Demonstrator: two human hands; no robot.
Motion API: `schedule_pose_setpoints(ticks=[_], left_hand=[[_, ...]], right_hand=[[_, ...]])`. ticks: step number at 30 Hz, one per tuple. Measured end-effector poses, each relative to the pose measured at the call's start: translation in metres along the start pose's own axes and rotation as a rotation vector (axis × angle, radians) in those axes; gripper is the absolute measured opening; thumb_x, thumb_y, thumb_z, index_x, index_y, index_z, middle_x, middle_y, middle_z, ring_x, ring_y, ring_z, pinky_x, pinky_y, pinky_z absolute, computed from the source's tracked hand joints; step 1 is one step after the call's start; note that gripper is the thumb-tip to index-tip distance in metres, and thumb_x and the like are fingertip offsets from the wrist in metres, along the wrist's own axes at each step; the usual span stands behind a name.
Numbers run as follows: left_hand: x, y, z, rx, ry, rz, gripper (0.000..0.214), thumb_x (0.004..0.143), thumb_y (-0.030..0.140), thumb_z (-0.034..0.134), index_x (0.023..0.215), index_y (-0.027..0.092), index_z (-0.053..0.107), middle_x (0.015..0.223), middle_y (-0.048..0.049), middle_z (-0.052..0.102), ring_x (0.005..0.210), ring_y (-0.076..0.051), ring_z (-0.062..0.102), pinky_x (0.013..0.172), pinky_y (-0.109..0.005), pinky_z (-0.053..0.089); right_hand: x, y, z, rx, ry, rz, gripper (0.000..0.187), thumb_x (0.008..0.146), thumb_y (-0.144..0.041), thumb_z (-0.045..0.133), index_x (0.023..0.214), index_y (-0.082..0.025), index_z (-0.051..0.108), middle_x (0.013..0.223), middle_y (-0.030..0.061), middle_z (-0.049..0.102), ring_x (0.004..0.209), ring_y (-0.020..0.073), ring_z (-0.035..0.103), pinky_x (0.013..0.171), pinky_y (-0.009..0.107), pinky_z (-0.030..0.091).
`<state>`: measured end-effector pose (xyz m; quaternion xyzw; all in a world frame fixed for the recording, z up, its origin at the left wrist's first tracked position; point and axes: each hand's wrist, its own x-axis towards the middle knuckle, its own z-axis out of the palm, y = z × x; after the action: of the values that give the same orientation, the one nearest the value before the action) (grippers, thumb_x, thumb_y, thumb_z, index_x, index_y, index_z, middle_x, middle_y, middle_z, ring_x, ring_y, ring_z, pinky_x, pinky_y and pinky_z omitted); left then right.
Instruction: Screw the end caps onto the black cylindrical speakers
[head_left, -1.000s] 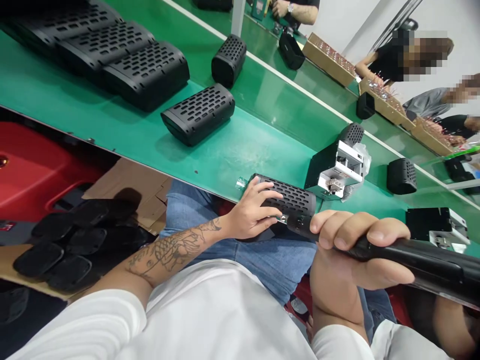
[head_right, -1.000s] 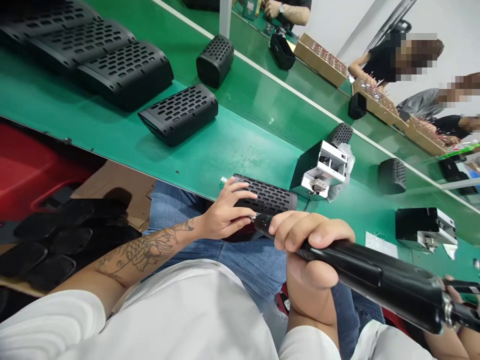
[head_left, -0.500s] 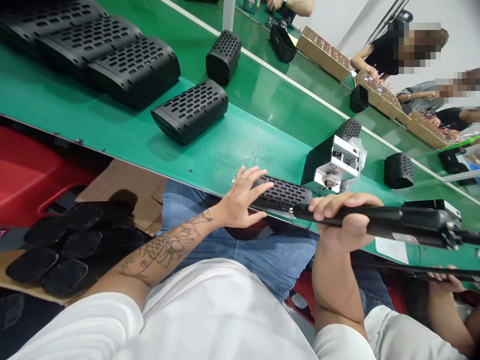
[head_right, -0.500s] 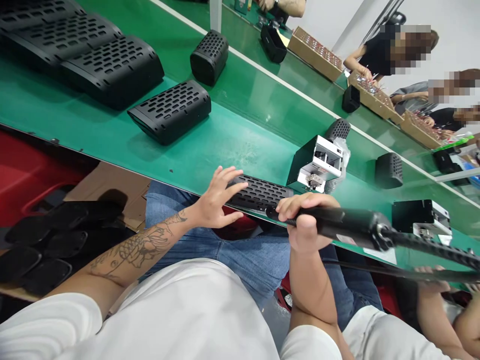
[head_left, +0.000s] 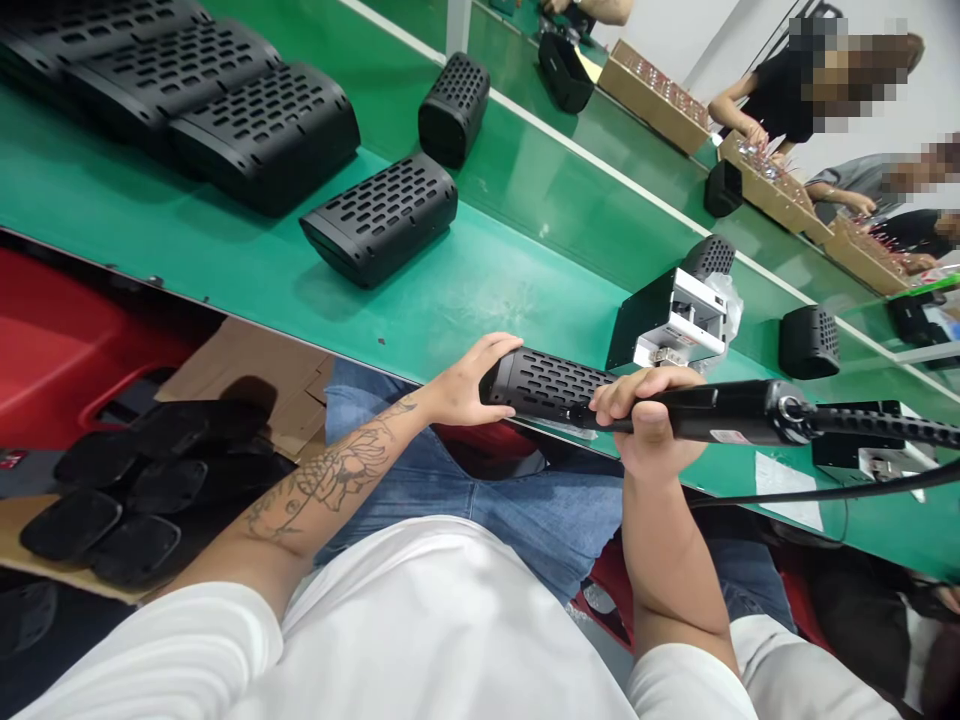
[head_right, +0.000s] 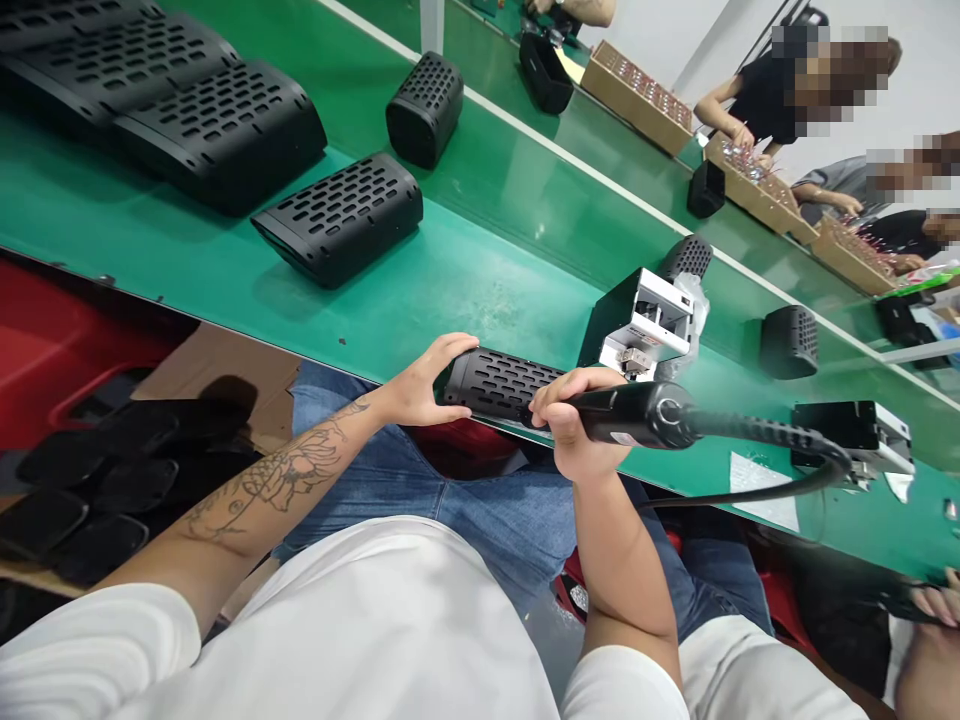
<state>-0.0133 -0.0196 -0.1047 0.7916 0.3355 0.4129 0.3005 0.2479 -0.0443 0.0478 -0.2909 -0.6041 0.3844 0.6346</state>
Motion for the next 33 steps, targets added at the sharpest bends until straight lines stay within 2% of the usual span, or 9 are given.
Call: schedule_pose_setpoints(ticks=[5, 11, 20, 23, 26, 28, 30, 31, 33], left_hand=[[0.001, -0.002, -0.001, 0.014, 0.0, 0.023, 0.106, 0.092, 0.044, 0.095, 0.181, 0.026, 0.042, 0.177, -0.0226, 0.051, 0.169, -0.046, 0.054, 0.145, -0.067, 0.045], [0.001, -0.006, 0.001, 0.043, -0.007, 0.007, 0.108, 0.09, 0.049, 0.096, 0.18, 0.026, 0.043, 0.175, -0.0226, 0.052, 0.165, -0.046, 0.058, 0.142, -0.066, 0.05], [-0.001, -0.001, 0.005, 0.113, -0.037, -0.014, 0.112, 0.091, 0.055, 0.094, 0.183, 0.022, 0.039, 0.178, -0.0243, 0.051, 0.17, -0.045, 0.054, 0.144, -0.063, 0.049], [0.0, 0.003, -0.004, 0.122, -0.092, -0.039, 0.113, 0.091, 0.062, 0.094, 0.184, 0.024, 0.042, 0.179, -0.0231, 0.053, 0.17, -0.045, 0.054, 0.146, -0.066, 0.044], [0.009, 0.002, -0.048, 0.246, -0.111, -0.076, 0.099, 0.095, 0.072, 0.089, 0.176, 0.026, 0.057, 0.177, -0.0213, 0.058, 0.169, -0.045, 0.055, 0.149, -0.071, 0.034], [0.022, -0.004, -0.1, 0.491, 0.042, -0.181, 0.089, 0.097, 0.072, 0.086, 0.17, 0.024, 0.065, 0.181, -0.0214, 0.055, 0.173, -0.048, 0.048, 0.151, -0.074, 0.024], [0.04, -0.012, -0.158, 0.789, 0.217, -0.386, 0.103, 0.092, 0.068, 0.091, 0.176, 0.018, 0.058, 0.19, -0.0253, 0.042, 0.181, -0.055, 0.031, 0.15, -0.078, 0.016], [0.049, -0.016, -0.186, 0.871, 0.204, -0.517, 0.116, 0.088, 0.069, 0.094, 0.18, 0.014, 0.052, 0.191, -0.0282, 0.039, 0.18, -0.058, 0.032, 0.148, -0.079, 0.021], [0.066, -0.024, -0.23, 0.87, 0.032, -0.749, 0.131, 0.081, 0.069, 0.099, 0.185, 0.011, 0.043, 0.18, -0.0286, 0.056, 0.164, -0.053, 0.057, 0.139, -0.068, 0.046]], right_hand=[[0.001, 0.0, 0.002, 0.052, -0.078, 0.042, 0.042, 0.092, -0.049, 0.101, 0.086, -0.026, 0.067, 0.06, -0.0094, 0.066, 0.044, 0.0105, 0.063, 0.054, 0.026, 0.063], [-0.004, 0.002, 0.001, 0.039, -0.12, 0.062, 0.05, 0.088, -0.055, 0.103, 0.08, -0.027, 0.062, 0.056, -0.0096, 0.062, 0.04, 0.0114, 0.056, 0.051, 0.029, 0.059], [-0.006, 0.005, -0.012, 0.082, -0.198, 0.155, 0.034, 0.095, -0.033, 0.098, 0.082, -0.024, 0.067, 0.061, -0.0056, 0.067, 0.051, 0.0135, 0.066, 0.064, 0.033, 0.065], [-0.003, 0.005, -0.013, 0.071, -0.213, 0.16, 0.031, 0.097, -0.034, 0.096, 0.083, -0.025, 0.069, 0.061, -0.005, 0.068, 0.052, 0.0143, 0.067, 0.065, 0.033, 0.067], [0.002, -0.003, -0.017, 0.141, -0.239, 0.083, 0.025, 0.095, -0.039, 0.099, 0.095, -0.027, 0.077, 0.065, -0.0051, 0.071, 0.052, 0.0143, 0.067, 0.064, 0.034, 0.066], [0.005, -0.013, -0.025, 0.187, -0.24, -0.025, 0.025, 0.095, -0.042, 0.099, 0.102, -0.028, 0.08, 0.067, -0.0053, 0.072, 0.052, 0.0147, 0.067, 0.064, 0.035, 0.066], [0.003, -0.027, -0.036, 0.213, -0.228, -0.14, 0.024, 0.097, -0.044, 0.097, 0.105, -0.029, 0.08, 0.065, -0.0064, 0.07, 0.049, 0.0147, 0.065, 0.063, 0.035, 0.065], [0.0, -0.033, -0.042, 0.219, -0.222, -0.187, 0.023, 0.098, -0.046, 0.095, 0.105, -0.03, 0.08, 0.063, -0.0073, 0.068, 0.046, 0.0141, 0.063, 0.061, 0.035, 0.065], [-0.012, -0.044, -0.054, 0.22, -0.223, -0.249, 0.025, 0.1, -0.051, 0.092, 0.106, -0.031, 0.077, 0.058, -0.0101, 0.062, 0.039, 0.012, 0.055, 0.056, 0.032, 0.062]])
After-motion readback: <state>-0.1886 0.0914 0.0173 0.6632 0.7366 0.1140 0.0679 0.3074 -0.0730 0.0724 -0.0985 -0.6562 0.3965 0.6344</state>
